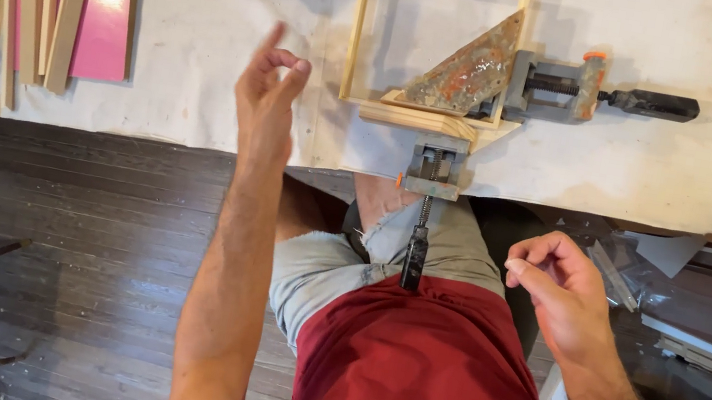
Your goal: Assembling wooden frame corners using a corner jig and screw clamps on a workbench.
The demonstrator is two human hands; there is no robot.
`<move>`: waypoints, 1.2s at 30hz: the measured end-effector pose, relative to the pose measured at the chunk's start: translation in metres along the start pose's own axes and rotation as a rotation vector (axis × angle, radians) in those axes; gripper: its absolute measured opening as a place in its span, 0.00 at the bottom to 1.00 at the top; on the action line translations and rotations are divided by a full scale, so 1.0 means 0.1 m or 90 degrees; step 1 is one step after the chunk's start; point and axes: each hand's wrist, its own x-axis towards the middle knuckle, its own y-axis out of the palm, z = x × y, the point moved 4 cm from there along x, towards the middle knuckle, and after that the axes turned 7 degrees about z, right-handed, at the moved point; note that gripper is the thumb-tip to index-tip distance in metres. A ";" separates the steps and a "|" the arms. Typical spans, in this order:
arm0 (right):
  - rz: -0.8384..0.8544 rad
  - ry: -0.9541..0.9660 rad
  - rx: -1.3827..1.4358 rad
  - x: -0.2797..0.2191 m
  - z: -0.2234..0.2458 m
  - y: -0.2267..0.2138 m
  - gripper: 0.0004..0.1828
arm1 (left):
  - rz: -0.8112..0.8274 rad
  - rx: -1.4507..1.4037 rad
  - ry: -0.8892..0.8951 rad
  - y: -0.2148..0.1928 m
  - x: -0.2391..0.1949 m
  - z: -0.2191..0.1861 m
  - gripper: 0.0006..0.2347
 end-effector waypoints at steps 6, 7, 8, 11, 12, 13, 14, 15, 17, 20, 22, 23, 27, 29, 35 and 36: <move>-0.086 0.039 -0.383 0.23 0.51 -0.10 0.11 | -0.089 0.358 -0.018 -0.16 -0.28 -0.35 0.04; -0.123 0.125 -0.539 0.31 0.67 -0.10 0.11 | -0.120 0.331 -0.084 -0.19 -0.37 -0.34 0.03; -0.160 0.214 -0.695 0.38 0.84 -0.10 0.11 | -0.150 0.303 -0.149 -0.22 -0.47 -0.33 0.02; -0.189 0.116 -0.841 0.69 0.77 -0.77 0.09 | -0.136 0.204 -0.142 -0.23 -0.74 -0.12 0.06; -0.192 0.113 -0.844 0.74 0.75 -1.03 0.09 | -0.135 0.200 -0.140 -0.19 -0.82 -0.07 0.06; -0.213 -0.001 -0.933 0.80 0.79 -1.24 0.07 | -0.102 0.177 -0.122 -0.15 -0.90 -0.03 0.06; -0.232 -0.120 -1.016 0.86 0.82 -1.44 0.05 | -0.069 0.154 -0.104 -0.10 -0.99 0.01 0.07; -0.228 -0.121 -1.018 0.85 1.02 -1.24 0.05 | -0.072 0.153 -0.105 -0.03 -1.04 0.01 0.07; -0.242 -0.292 -0.935 0.77 1.49 -0.81 0.15 | -0.012 0.116 -0.113 0.15 -1.15 0.03 0.08; -0.207 -0.395 -0.920 0.69 1.51 -0.60 0.14 | 0.101 0.128 -0.032 0.48 -1.29 0.09 0.10; -0.150 -0.173 -0.797 0.66 1.27 -0.29 0.12 | 0.193 0.117 0.028 0.77 -1.37 0.01 0.08; -0.074 0.039 -0.655 0.65 1.05 -0.15 0.11 | 0.279 0.109 0.085 0.93 -1.44 -0.04 0.06; 0.089 0.066 -0.360 0.35 0.56 0.49 0.08 | 0.301 0.126 0.116 1.29 -1.53 -0.05 0.06; 0.118 0.070 -0.188 0.30 0.33 0.48 0.06 | 0.327 0.175 0.141 1.36 -1.57 0.02 0.05; 0.062 0.026 -0.240 0.22 0.35 0.38 0.06 | 0.357 0.245 0.213 1.45 -1.56 -0.05 0.06; 0.062 0.027 -0.241 0.23 0.37 0.37 0.06 | 0.357 0.244 0.212 1.45 -1.54 -0.07 0.06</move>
